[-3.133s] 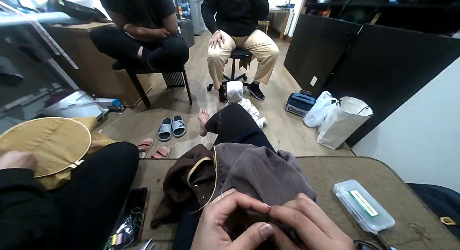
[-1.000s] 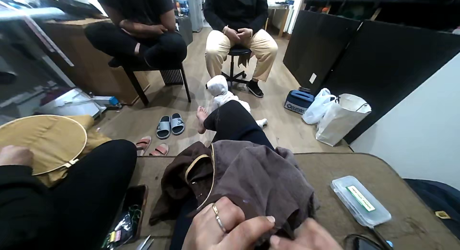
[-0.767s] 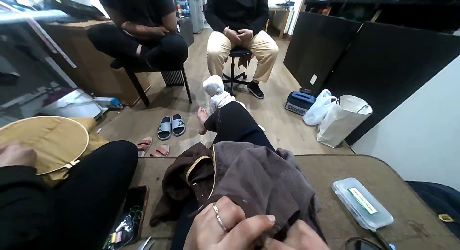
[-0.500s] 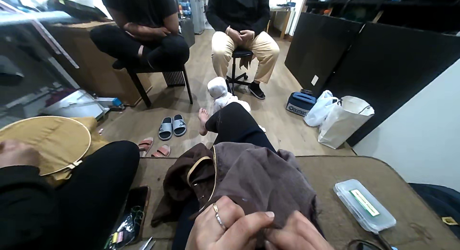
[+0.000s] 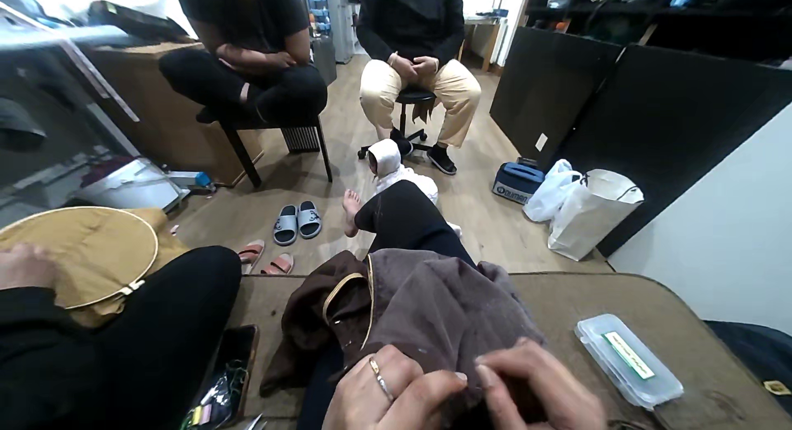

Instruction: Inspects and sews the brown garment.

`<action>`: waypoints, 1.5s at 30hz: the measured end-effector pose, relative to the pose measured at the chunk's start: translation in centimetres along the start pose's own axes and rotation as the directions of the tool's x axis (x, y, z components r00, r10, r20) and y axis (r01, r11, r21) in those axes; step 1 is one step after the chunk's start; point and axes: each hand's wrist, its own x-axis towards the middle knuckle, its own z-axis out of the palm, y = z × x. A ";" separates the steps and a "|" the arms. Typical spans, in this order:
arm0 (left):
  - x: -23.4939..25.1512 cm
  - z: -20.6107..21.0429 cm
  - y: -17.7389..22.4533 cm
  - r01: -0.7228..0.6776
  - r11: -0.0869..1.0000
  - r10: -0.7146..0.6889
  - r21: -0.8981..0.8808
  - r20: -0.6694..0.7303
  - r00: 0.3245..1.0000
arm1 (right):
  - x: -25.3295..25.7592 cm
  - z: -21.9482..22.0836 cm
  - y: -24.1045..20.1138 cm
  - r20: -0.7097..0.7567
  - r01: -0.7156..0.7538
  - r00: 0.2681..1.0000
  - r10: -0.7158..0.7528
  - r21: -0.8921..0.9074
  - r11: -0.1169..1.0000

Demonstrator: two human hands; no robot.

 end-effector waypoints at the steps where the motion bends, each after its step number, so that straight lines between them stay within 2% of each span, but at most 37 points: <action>1: 0.1 0.0 0.0 0.007 1.000 -0.007 0.004 -0.010 1.000 | -0.4 0.4 -0.2 0.040 0.026 0.999 -0.027 0.019 0.999; 2: 0.1 0.0 0.1 0.010 1.000 -0.010 0.008 -0.008 1.000 | -0.8 0.7 -0.5 0.065 0.077 0.995 -0.080 0.045 0.996; 4: 0.1 0.2 0.5 0.001 1.000 -0.002 0.013 0.026 1.000 | -1.0 0.5 -0.5 0.025 0.155 0.987 -0.158 0.102 0.983; 7: 0.2 0.3 0.8 -0.011 1.000 0.011 -0.005 0.031 0.999 | 0.2 -0.2 0.2 -0.040 0.039 0.999 -0.036 0.062 0.997; 9: 0.3 0.3 0.6 0.009 1.000 -0.010 -0.014 -0.014 1.000 | 0.0 0.2 0.4 -0.008 0.003 1.000 -0.003 0.061 0.998; 11: 0.4 0.3 0.6 0.021 1.000 -0.021 -0.007 -0.029 0.999 | -0.9 1.1 0.2 0.016 0.116 0.993 -0.117 0.058 0.992; 13: 0.2 0.3 0.7 0.012 1.000 -0.012 0.007 -0.003 1.000 | -1.3 1.0 0.0 -0.041 0.203 0.979 -0.201 0.026 0.979; 15: 0.0 0.4 0.7 0.005 1.000 -0.006 0.014 0.011 1.000 | -0.4 0.3 0.0 -0.089 0.135 0.986 -0.139 -0.042 0.990; 17: -0.1 0.3 0.5 0.009 1.000 -0.009 -0.002 -0.004 1.000 | -0.1 0.2 0.5 -0.055 0.049 0.997 -0.051 -0.045 0.998; 20: 0.1 0.4 0.5 0.014 1.000 -0.014 0.000 -0.026 1.000 | -1.0 1.3 0.2 0.006 0.149 0.989 -0.149 0.032 0.988; 22: -0.1 0.5 0.5 0.008 1.000 -0.008 -0.006 -0.003 1.000 | -1.0 1.0 -0.1 -0.035 0.194 0.981 -0.193 0.048 0.980; 26: -0.1 0.4 0.6 0.013 1.000 -0.013 -0.007 -0.009 1.000 | -0.1 0.3 0.3 -0.058 0.031 0.998 -0.029 0.027 0.999; 28: 0.1 0.3 0.5 0.023 1.000 -0.023 0.015 -0.006 1.000 | -0.7 1.1 0.3 -0.018 0.087 0.996 -0.087 0.027 0.996; 30: 0.0 0.5 0.5 0.022 0.999 -0.023 0.036 0.018 1.000 | -1.1 1.3 0.0 -0.042 0.167 0.985 -0.167 -0.009 0.986; 33: -0.1 0.6 0.5 0.019 0.999 -0.020 0.025 0.026 0.999 | -0.2 0.4 0.3 -0.110 0.098 0.988 -0.106 -0.073 0.992; 35: 0.2 0.5 0.5 0.029 0.999 -0.030 0.029 0.008 1.000 | -0.1 0.6 0.6 -0.073 0.047 0.996 -0.051 -0.050 0.998; 37: 0.3 0.4 0.5 0.037 0.999 -0.037 0.036 0.003 0.999 | -0.7 1.0 0.5 -0.022 0.112 0.993 -0.112 -0.007 0.994; 39: 0.1 0.5 0.5 0.027 0.999 -0.028 0.027 0.011 1.000 | -0.8 0.8 0.4 -0.042 0.202 0.979 -0.201 0.010 0.979; 43: 0.0 0.5 0.6 0.031 0.999 -0.031 0.023 0.004 1.000 | -0.1 0.4 0.7 -0.093 0.110 0.989 -0.118 -0.087 0.990; 45: 0.3 0.5 0.6 0.040 0.998 -0.040 0.037 -0.009 0.999 | -0.7 1.2 1.0 -0.066 0.189 0.978 -0.199 -0.128 0.973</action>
